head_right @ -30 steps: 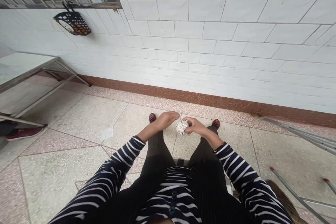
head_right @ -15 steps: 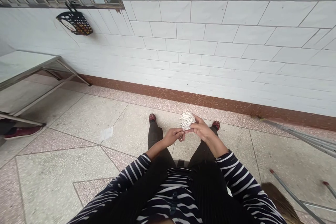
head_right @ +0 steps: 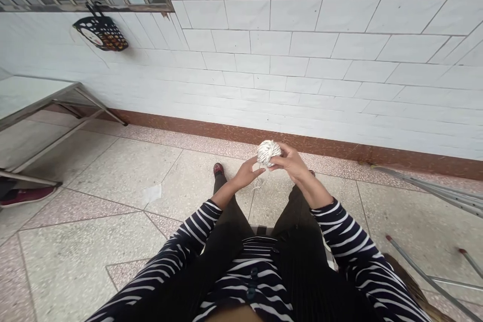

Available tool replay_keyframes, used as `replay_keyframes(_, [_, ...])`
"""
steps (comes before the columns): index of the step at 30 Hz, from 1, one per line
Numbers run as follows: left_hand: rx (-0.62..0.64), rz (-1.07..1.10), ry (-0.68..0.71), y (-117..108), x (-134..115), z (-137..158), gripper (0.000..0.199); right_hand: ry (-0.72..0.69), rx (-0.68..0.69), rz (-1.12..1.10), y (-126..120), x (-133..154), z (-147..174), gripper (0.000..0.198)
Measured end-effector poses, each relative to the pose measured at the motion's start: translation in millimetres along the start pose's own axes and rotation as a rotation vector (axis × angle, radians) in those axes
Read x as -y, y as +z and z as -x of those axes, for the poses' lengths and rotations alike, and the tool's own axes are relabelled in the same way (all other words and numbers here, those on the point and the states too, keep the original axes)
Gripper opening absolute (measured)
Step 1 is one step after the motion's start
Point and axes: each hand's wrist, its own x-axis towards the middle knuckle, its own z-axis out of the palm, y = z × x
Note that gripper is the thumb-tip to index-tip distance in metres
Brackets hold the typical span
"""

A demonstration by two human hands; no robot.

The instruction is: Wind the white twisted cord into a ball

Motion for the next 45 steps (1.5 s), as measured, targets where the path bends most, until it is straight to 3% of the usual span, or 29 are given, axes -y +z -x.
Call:
replay_keyframes(3, [0.007,0.13,-0.005,14,-19,0,0.03,0.036,0.043,0.084,7,-20,3,0.06])
replay_keyframes(7, [0.166,0.155,-0.069,25,-16,28,0.029,-0.027,0.015,0.159,-5,-27,2,0.061])
replay_keyframes(11, [0.244,-0.021,-0.101,22,-3,61,0.031,-0.12,-0.162,0.323,-30,-32,-15,0.058])
replay_keyframes(15, [0.288,-0.329,0.016,4,-13,63,0.036,-0.15,-0.264,0.694,-41,-62,-31,0.057])
replay_keyframes(19, [0.222,-0.66,0.271,-17,-27,40,0.029,-0.059,-0.091,0.743,-24,-105,-20,0.054])
replay_keyframes(23, [0.277,-0.751,0.442,-25,-17,25,0.029,0.058,0.17,0.632,-10,-124,0,0.052])
replay_keyframes(25, [0.269,-0.689,0.39,-23,-3,25,0.026,0.119,0.274,0.563,-9,-120,9,0.052])
replay_keyframes(28, [0.215,-0.528,0.195,-14,18,29,0.022,0.18,0.328,0.395,-9,-103,22,0.051])
replay_keyframes(33, [0.181,-0.216,-0.082,12,31,40,0.026,0.164,0.158,0.013,0,-63,24,0.046])
replay_keyframes(38, [0.202,-0.005,-0.122,25,26,53,0.033,0.15,-0.105,-0.074,-9,-37,-1,0.035])
replay_keyframes(43, [0.201,-0.039,-0.154,13,30,61,0.034,0.147,-0.076,-0.117,-21,-15,2,0.035])
replay_keyframes(45, [0.17,-0.104,-0.178,3,34,59,0.034,0.115,-0.022,-0.035,-22,-2,10,0.039])
